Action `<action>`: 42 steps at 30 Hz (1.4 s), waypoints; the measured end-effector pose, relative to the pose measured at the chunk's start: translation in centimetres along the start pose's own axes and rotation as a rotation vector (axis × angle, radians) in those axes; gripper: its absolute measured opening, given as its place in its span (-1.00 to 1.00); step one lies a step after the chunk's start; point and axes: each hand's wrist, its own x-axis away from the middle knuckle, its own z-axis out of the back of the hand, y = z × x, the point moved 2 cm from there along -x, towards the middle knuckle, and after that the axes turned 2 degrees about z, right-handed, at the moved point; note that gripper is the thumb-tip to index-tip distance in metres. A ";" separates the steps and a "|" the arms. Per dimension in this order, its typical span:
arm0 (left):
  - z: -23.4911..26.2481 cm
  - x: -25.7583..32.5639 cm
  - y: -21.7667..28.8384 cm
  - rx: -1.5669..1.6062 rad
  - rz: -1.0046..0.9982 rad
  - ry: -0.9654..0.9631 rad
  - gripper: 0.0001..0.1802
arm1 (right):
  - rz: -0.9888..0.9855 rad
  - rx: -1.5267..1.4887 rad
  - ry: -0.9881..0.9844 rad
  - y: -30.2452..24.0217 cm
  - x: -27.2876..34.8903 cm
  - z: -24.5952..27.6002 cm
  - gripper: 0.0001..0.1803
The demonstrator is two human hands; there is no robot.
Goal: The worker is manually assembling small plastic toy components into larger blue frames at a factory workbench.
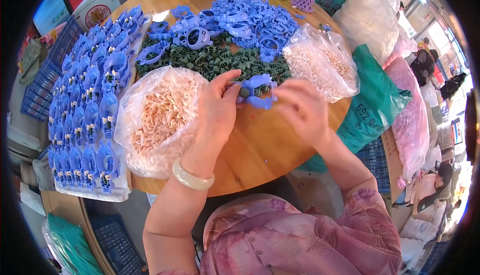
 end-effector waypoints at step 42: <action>11.6 7.7 14.8 -0.742 -0.494 0.445 -0.48 | -0.218 -0.555 0.035 5.0 1.3 1.6 -0.77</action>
